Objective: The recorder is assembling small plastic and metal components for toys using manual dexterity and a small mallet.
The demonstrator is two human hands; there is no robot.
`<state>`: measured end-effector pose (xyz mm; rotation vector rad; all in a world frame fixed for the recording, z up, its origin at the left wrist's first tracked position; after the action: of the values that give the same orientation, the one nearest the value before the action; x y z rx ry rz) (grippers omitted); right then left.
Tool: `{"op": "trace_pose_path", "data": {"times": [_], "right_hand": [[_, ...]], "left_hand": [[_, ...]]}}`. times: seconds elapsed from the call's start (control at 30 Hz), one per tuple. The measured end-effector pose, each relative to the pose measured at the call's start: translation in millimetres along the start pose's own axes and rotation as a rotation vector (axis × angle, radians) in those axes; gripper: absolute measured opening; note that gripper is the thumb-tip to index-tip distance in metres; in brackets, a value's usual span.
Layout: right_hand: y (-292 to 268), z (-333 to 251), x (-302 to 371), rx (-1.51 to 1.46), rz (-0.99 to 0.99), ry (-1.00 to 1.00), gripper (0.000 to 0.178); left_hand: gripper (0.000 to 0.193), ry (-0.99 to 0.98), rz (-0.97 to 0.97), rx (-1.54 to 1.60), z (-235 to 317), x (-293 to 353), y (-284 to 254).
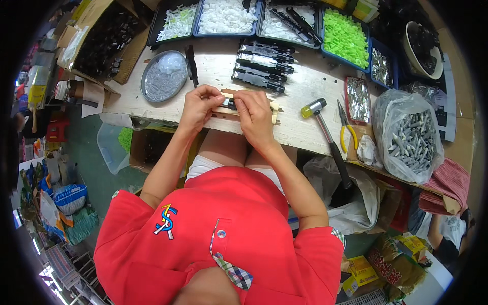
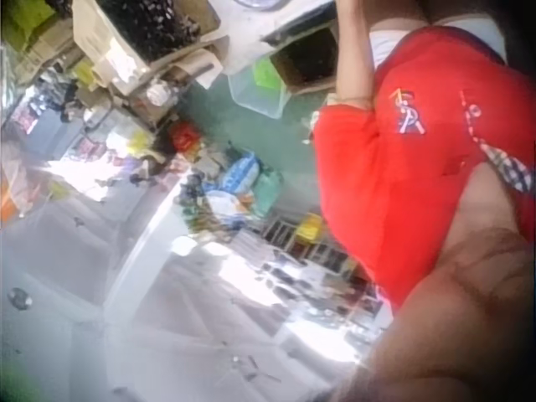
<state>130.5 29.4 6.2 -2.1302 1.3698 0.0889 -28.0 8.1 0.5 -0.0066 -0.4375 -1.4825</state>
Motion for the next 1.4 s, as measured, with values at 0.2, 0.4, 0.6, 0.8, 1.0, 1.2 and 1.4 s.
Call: {"op": "trace_pose_path", "data": {"times": [0.2, 0.4, 0.6, 0.8, 1.0, 1.2, 1.4], "right_hand": [[-12, 1, -1, -0.159, -0.037, 0.084, 0.013], [-124, 32, -10, 0.425, 0.204, 0.218, 0.013], [-203, 78, -9, 1.068, 0.028, 0.604, 0.020], [-203, 93, -11, 1.084, -0.067, 0.741, 0.019], [-211, 94, -6, 1.013, 0.051, 0.567, 0.017], [-222, 104, 5, 0.847, 0.121, 0.446, 0.013], [-224, 118, 11, 0.123, 0.312, 0.605, 0.013]], "left_hand": [[0.009, 0.304, 0.074, -0.736, 7, 2, 9], [0.015, 0.502, 0.135, -1.088, 58, -51, -1], [0.020, 0.497, 0.320, -1.405, 95, -138, -12], [0.021, 0.348, 0.112, -1.463, 109, -172, -27], [0.018, 0.342, 0.008, -1.024, 118, -160, -33], [0.023, 0.361, -0.143, -0.486, 116, -153, -44], [0.021, 0.291, -0.119, -0.311, 107, -161, -51]]}}
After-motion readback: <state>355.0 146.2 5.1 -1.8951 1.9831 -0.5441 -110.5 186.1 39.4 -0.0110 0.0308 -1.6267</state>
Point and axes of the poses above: each hand's wrist, its own x-axis away from the middle knuckle, its own y-axis out of the palm, z = x × y, the point moved 1 cm from there along -x, towards the middle knuckle, and after that the axes turned 11 degrees about -z, right-handed, at the moved point
